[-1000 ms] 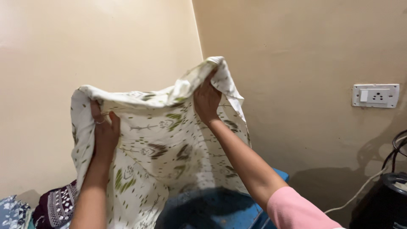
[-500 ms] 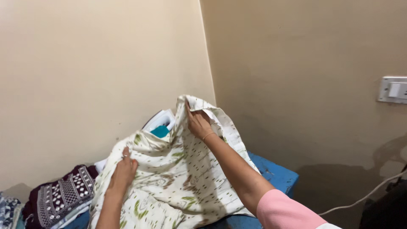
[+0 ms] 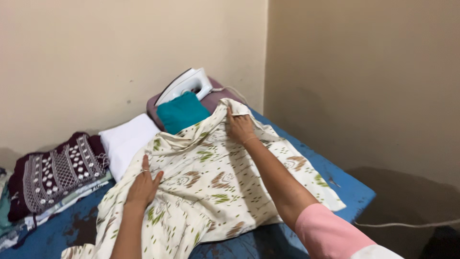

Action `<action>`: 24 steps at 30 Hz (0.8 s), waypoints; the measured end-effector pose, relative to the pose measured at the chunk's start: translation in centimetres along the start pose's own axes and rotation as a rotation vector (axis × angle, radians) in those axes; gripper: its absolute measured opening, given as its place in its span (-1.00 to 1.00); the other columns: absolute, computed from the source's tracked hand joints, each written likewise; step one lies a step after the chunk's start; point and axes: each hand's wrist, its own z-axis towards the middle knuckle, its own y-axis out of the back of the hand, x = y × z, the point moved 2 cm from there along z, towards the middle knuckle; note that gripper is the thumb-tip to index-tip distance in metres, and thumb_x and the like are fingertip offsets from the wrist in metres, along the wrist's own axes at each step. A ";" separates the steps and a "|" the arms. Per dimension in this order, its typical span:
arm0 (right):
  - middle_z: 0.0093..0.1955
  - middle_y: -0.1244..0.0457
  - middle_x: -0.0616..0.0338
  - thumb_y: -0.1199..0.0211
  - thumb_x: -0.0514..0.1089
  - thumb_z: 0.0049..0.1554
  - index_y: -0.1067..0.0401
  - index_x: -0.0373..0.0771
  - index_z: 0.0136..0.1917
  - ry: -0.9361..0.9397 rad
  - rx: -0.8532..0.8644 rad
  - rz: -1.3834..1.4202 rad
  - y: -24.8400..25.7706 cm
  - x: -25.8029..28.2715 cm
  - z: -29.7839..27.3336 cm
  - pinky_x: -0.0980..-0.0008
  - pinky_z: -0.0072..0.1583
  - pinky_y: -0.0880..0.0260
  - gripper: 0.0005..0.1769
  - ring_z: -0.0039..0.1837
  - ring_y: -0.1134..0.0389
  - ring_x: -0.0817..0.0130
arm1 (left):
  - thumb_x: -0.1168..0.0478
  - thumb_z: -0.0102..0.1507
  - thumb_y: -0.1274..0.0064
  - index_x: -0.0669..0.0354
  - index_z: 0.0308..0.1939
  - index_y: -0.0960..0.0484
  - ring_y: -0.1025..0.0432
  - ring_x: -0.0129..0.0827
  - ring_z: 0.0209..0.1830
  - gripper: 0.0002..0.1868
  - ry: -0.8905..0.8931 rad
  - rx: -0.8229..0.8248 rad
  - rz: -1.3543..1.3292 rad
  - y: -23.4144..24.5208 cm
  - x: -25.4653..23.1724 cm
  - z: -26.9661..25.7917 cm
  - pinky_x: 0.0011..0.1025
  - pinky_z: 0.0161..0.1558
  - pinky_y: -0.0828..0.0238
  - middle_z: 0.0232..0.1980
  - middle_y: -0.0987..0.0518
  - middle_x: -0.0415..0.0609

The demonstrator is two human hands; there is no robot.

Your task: The person spreads a floral garment on a blue table and folds it by hand.

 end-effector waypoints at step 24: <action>0.09 -0.31 -0.16 -0.20 -0.21 0.14 -0.36 -0.32 0.37 -0.003 -0.265 0.442 4.5 6.8 -7.8 -0.13 0.07 -0.26 -0.48 0.13 -0.30 -0.12 | -0.19 0.33 0.04 -0.23 0.34 -0.48 -0.56 -0.05 0.07 -0.48 0.011 0.124 -0.132 7.3 -6.4 -9.2 -0.15 0.09 -0.42 0.02 -0.71 0.06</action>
